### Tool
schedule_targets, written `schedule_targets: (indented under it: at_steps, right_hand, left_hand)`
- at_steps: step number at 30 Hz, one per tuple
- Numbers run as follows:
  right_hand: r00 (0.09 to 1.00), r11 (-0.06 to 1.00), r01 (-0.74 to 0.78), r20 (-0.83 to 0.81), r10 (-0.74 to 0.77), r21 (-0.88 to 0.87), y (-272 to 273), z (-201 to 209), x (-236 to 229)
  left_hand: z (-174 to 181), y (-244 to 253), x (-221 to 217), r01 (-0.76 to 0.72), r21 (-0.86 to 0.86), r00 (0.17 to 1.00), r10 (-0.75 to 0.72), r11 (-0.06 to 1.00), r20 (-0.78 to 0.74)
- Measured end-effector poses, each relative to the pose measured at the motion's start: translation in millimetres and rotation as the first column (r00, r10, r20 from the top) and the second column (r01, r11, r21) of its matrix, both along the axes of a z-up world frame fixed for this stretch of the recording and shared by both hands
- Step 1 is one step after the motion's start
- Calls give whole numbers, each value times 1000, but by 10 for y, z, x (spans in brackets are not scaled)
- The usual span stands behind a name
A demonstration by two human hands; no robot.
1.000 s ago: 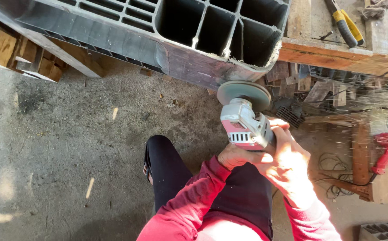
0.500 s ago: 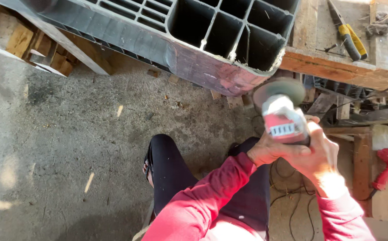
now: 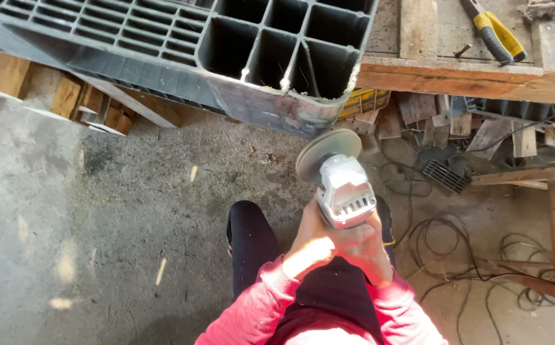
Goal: The person uses an angle grinder to smooth the edge of a large, hollow plastic crate. They hold the tool with both hands and move it along the rim of the crate to grind down the surface.
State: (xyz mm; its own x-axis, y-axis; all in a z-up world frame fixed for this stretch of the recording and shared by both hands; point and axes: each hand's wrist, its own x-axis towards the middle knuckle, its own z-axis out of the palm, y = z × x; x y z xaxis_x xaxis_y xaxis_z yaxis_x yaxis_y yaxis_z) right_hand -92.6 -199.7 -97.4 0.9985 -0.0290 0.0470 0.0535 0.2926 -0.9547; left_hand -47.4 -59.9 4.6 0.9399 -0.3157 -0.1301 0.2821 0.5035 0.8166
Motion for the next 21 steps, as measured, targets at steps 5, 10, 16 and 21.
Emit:
schedule_targets:
  at_steps: [5, 10, 16, 21]
  right_hand:
    - [928, 652, 37, -268, 259, 757, -89, -297, 400]
    - [996, 994, -79, 42, 76, 70, -166, -320, 487]
    - [997, 995, -69, 35, 67, 76, -189, -139, 417]
    - [994, 988, -74, 88, 62, 139, -214, 209, 449]
  left_hand:
    - [-48, -66, 150, -29, -127, 1000, 28, 991, -10]
    - [-238, -180, 275, -31, -36, 998, 33, 999, 56]
    - [-169, -459, 202, -194, 247, 978, 169, 949, 121]
    - [208, -384, 230, -77, 501, 995, 34, 862, 93]
